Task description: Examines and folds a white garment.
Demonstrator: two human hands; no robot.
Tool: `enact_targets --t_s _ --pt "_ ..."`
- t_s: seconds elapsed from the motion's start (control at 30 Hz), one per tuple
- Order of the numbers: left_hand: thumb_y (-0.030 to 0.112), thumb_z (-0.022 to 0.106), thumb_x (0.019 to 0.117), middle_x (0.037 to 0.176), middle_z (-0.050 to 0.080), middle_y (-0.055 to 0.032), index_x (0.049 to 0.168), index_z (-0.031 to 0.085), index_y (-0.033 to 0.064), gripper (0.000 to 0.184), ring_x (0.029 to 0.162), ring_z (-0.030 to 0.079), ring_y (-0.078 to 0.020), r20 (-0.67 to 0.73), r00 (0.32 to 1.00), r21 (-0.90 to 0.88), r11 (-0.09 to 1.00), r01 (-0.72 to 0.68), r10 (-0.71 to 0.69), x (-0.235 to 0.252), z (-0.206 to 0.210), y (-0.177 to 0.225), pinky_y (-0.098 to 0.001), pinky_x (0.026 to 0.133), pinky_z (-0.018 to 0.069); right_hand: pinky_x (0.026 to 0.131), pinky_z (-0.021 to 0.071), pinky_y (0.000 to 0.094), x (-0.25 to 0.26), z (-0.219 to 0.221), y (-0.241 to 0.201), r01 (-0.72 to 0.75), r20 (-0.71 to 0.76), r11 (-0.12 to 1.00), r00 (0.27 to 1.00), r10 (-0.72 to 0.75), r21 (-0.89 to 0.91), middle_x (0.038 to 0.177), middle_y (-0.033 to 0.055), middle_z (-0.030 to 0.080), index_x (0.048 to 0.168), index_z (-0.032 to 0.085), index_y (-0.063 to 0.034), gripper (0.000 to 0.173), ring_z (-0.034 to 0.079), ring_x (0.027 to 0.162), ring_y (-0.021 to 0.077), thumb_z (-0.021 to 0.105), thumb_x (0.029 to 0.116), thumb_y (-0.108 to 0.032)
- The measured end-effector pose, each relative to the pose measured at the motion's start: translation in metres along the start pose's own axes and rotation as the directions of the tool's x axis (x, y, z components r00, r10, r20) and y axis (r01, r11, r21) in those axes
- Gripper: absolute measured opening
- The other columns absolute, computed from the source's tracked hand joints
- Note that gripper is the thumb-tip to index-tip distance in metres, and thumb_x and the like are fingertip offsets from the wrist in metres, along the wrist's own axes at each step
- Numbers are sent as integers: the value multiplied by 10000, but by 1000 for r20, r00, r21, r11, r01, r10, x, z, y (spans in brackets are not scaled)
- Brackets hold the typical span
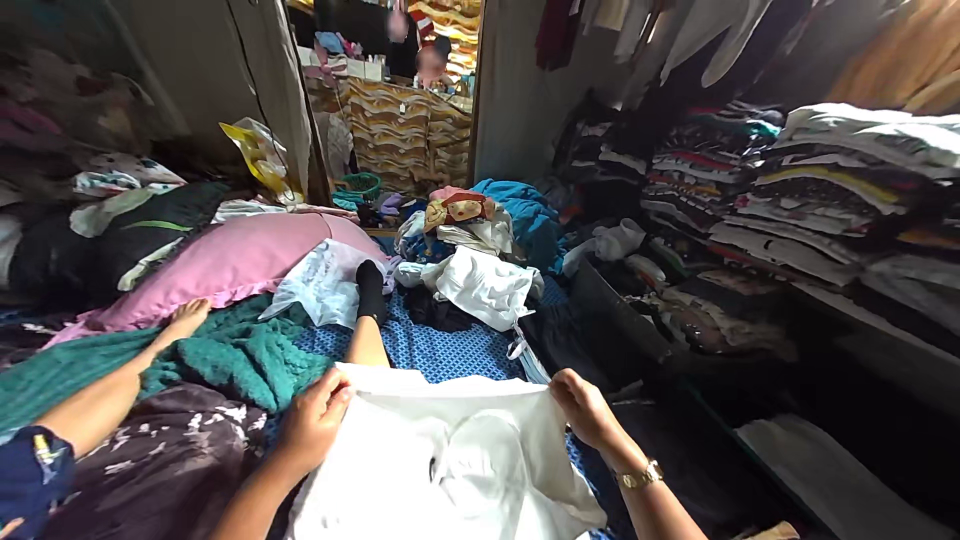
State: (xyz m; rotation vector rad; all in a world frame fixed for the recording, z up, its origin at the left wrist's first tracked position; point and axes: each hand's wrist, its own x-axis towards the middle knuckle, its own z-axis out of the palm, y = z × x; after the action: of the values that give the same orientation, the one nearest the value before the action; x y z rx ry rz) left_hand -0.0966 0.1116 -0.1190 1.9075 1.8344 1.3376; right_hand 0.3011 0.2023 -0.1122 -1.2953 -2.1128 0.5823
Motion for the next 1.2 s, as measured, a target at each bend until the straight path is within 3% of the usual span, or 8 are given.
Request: enact_targets --t_s 0.23,0.47,0.6,0.7,0.87,1.0,1.1,1.2 --pt "119 431 1032 867 552 -64 1056 530 -61 207 766 540 -41 -145 985 -204 977 62 -93 29 -23 45 -235 720 474 735 500 195 16 -32 -36 29 -151 958 988 15 286 883 40 581 1069 562 56 137 565 773 21 482 1008 -36" --pt "82 404 1057 824 709 136 1010 619 214 256 723 670 41 272 955 -686 672 279 -119 55 -71 52 -157 672 576 694 559 178 22 -68 -36 10 90 658 989 -119 753 828 -128 688 947 665 -227 84 645 744 -28 646 942 -145" --pt "112 679 820 808 689 180 772 742 293 198 760 631 69 547 815 -536 828 165 192 55 -96 20 -131 684 524 755 493 144 15 -89 -23 160 289 847 894 -342 507 820 -125 650 762 763 -180 143 589 829 -54 716 859 -86" --pt "3 642 832 834 641 8 758 767 118 185 835 593 -110 684 728 -25 999 -35 43 52 -103 28 -339 755 484 789 512 335 4 -90 -47 163 403 986 906 -131 -46 937 122 613 875 788 -41 175 587 880 170 632 902 34" --pt "65 611 984 1046 652 -275 1251 707 -20 296 943 651 -443 374 926 302 950 -76 -45 27 -77 66 -634 856 506 871 564 511 -11 -61 -72 139 172 924 982 -81 -357 1099 225 668 1259 721 -65 386 681 970 362 503 966 62" --pt "172 609 911 1104 668 -230 1354 633 -24 486 917 665 -331 25 994 100 990 -104 102 16 -60 76 -529 786 549 699 591 371 -9 -44 -71 294 -276 879 870 -409 -376 931 163 686 1223 713 6 365 683 761 246 646 888 -122" --pt "193 642 815 1340 598 -230 1491 502 11 713 1106 653 -246 44 998 -50 998 -35 37 12 -62 83 -396 887 561 719 578 301 -13 -42 -85 290 -287 925 889 -356 -246 1063 201 667 1300 662 27 478 675 830 205 673 826 -37" --pt "118 611 773 1177 643 -231 1447 560 4 686 932 662 -242 -83 977 55 980 -193 197 13 -59 74 -374 765 570 761 560 224 -8 -38 -71 421 -278 871 831 -483 -255 1007 142 640 1046 788 -79 289 647 874 136 575 865 -6"
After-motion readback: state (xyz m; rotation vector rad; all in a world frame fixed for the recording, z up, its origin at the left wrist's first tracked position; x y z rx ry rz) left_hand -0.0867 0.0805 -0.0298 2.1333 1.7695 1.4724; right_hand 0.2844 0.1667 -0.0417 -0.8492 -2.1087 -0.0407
